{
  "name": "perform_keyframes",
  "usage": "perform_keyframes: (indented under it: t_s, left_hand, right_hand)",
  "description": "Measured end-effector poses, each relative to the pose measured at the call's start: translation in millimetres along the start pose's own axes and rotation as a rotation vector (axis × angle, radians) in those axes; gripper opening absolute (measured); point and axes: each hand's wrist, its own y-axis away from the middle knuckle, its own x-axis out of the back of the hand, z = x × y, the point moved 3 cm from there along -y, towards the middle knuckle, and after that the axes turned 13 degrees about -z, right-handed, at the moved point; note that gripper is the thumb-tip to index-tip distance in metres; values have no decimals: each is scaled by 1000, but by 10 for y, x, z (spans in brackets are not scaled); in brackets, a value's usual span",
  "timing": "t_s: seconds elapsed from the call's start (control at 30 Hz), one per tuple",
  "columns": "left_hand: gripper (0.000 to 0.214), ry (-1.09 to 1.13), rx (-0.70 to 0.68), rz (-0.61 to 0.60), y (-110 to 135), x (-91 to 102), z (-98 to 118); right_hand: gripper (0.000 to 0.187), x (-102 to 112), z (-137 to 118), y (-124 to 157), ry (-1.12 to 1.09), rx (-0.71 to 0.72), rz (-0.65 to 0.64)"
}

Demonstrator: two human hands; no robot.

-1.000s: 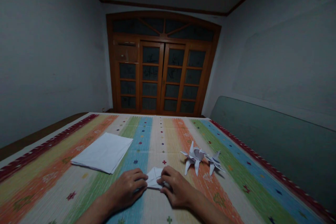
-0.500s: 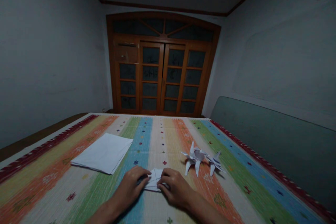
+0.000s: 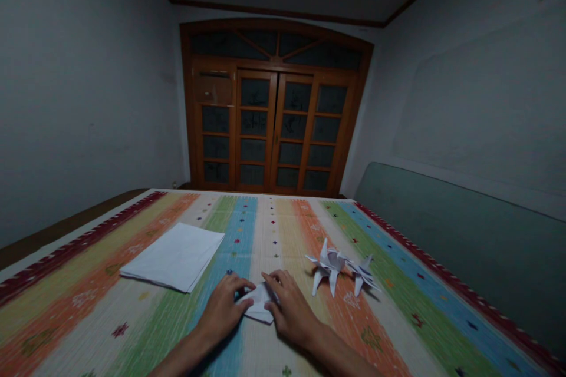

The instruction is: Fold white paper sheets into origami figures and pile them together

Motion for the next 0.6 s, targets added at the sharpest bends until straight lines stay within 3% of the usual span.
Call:
perform_keyframes:
  t_s: [0.17,0.43,0.6]
  left_hand:
    - [20,-5,33,-10,-47,-8,15]
    - [6,-47,36,-34,-28,-24,29]
    - [9,-204,-99,-9,61,-57,11]
  right_hand:
    - [46,3,17,-39,22,-28,-28]
    - [28,-19,86,-43,4,-25,77]
    - [26,-41,79,-27,17,40,80]
